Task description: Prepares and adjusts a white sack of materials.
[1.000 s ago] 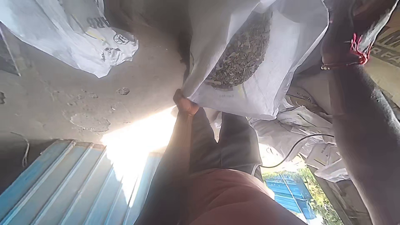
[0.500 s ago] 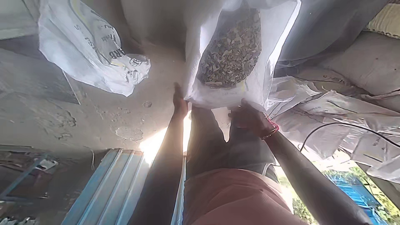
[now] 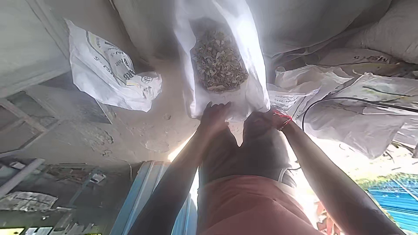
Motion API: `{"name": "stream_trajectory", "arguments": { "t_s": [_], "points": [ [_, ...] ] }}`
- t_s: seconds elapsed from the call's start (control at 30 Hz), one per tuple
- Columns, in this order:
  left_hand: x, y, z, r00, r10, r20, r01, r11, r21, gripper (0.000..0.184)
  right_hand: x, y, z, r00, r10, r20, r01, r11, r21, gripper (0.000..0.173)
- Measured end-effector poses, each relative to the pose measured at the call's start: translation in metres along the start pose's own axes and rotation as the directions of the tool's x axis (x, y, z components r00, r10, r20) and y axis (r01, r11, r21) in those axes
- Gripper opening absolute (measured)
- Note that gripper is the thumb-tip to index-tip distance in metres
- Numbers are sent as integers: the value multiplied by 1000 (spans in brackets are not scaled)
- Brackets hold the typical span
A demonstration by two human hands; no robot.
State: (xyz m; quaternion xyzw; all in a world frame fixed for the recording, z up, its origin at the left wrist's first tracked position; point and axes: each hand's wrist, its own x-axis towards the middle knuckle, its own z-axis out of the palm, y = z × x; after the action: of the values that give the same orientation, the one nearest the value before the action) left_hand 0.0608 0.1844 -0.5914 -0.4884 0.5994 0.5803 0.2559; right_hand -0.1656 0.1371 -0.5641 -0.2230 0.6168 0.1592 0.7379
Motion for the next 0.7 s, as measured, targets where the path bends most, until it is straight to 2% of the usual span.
{"name": "stream_trajectory", "arguments": {
  "t_s": [0.03,0.1,0.13,0.23,0.3,0.33,0.37,0.43,0.5,0.53,0.57,0.6,0.63,0.7],
  "points": [
    [14,1,9,999,-41,-26,42,999,17,64,-1,1,0,999,27,32,-30,994,101,29],
    [33,3,17,974,-150,-171,156,988,19,37,6,14,2,998,55,43,-66,941,331,31],
    [36,4,18,946,-211,-247,217,976,-1,34,12,22,7,998,66,14,-66,896,439,30],
    [39,-1,20,812,-351,-466,327,935,-135,45,31,34,21,984,156,-90,-54,732,679,21],
    [37,-5,31,706,-341,-621,279,939,-199,40,33,31,29,982,175,-65,-71,671,738,23],
    [36,-5,34,676,-332,-658,258,943,-211,37,30,28,31,987,154,-39,-74,659,749,26],
    [34,-5,37,673,-321,-666,243,947,-211,38,26,24,33,991,132,-16,-76,660,748,27],
    [28,-6,37,738,-266,-621,185,964,-192,47,28,20,29,994,109,13,-82,661,746,24],
    [17,-14,28,868,-134,-478,60,984,-168,66,31,17,19,995,100,27,-92,736,670,22],
    [11,-20,21,933,-54,-355,-10,985,-175,78,32,15,11,997,72,21,-72,840,538,23],
    [6,-27,12,975,25,-219,-68,979,-193,87,32,13,2,1000,20,-1,-19,950,311,23],
    [1,-33,3,992,75,-97,-94,973,-209,92,35,16,-4,995,-58,-86,64,995,71,22],
    [-2,-37,-6,996,91,-3,-90,975,-205,88,42,22,-7,979,-133,-157,119,988,-95,25],
    [-2,-39,-20,996,52,65,-41,985,-169,60,49,29,-5,908,-272,-317,226,958,-175,28]
  ]
}}
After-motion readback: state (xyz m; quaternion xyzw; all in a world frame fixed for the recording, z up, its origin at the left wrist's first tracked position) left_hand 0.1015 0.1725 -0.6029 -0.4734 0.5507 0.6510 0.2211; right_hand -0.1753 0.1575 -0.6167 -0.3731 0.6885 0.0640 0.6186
